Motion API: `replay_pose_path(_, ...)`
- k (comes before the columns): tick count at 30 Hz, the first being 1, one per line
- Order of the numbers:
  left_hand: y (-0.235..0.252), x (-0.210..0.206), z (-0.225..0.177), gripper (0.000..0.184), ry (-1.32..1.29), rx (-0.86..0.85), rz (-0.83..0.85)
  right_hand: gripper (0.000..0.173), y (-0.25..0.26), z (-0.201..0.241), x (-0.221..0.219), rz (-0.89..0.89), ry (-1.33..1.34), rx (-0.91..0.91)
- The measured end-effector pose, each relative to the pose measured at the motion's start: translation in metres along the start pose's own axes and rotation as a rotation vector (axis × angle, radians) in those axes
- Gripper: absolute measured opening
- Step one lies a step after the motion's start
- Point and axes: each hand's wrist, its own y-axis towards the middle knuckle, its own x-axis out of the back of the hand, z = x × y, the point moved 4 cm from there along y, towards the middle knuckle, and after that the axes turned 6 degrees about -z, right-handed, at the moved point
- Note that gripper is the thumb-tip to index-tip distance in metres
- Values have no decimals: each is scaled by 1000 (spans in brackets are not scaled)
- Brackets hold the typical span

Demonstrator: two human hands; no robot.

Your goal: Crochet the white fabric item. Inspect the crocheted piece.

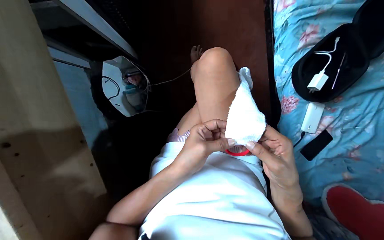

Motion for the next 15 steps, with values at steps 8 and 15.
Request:
replay_pose_path(8,-3,-7,-7,32,21,-70,53,22,-2,8,2,12,129,-63)
replay_pose_path(15,-4,-10,-9,31,48,-127,50,13,-2,9,-4,-50,78,-14)
